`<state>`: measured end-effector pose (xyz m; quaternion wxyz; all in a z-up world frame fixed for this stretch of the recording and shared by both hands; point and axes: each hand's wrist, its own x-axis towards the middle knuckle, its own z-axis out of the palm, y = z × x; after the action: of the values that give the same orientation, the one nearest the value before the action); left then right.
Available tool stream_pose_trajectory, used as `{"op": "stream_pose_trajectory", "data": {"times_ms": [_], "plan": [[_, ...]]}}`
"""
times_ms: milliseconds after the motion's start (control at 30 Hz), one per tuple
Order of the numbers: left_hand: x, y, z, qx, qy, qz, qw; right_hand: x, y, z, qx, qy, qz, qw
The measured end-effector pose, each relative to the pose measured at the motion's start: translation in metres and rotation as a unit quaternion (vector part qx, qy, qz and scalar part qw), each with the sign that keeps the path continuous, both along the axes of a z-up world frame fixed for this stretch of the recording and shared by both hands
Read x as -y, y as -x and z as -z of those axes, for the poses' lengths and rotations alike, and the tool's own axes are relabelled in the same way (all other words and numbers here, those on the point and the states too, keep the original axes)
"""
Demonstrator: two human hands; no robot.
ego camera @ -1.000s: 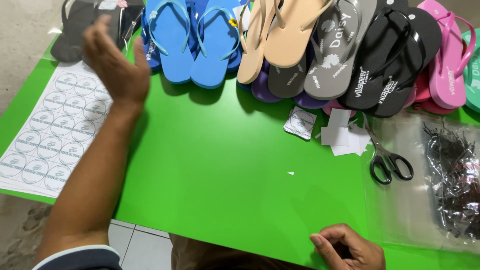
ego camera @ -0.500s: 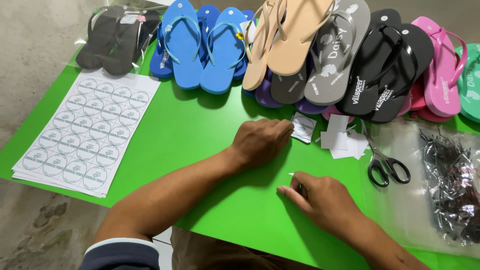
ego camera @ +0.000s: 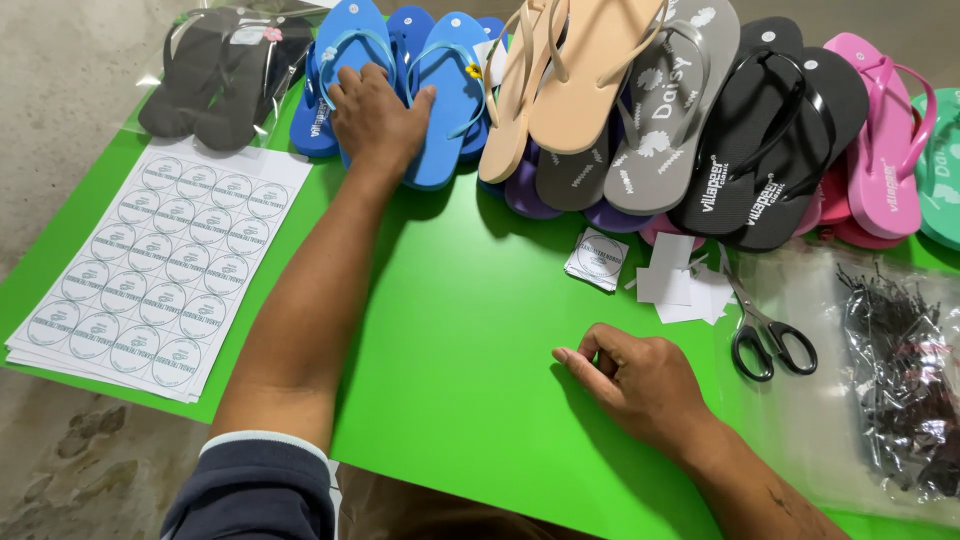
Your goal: Packaging pairs of flip-flops into plastic bags with cardboard headers and stickers
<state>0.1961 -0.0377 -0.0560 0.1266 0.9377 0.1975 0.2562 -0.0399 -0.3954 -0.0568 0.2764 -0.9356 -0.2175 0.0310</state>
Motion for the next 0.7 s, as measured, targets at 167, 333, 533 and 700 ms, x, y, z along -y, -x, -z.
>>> {"op": "stream_pose_trajectory", "data": {"times_ms": [167,333,533,700], "plan": [[-0.017,-0.008,0.001,0.024,0.102,-0.013,0.994,0.001,0.000,-0.001,-0.005,-0.015,-0.001,1.000],[-0.022,-0.001,0.001,0.044,0.056,0.029,0.997,0.002,0.002,-0.003,-0.004,-0.019,-0.003,1.000],[-0.020,0.030,-0.011,0.128,-0.056,0.078,0.987,0.001,0.002,-0.003,-0.001,-0.018,-0.007,1.000],[-0.021,0.034,-0.012,0.124,0.008,0.112,0.986,-0.001,0.003,-0.003,0.009,-0.009,-0.006,1.000]]}}
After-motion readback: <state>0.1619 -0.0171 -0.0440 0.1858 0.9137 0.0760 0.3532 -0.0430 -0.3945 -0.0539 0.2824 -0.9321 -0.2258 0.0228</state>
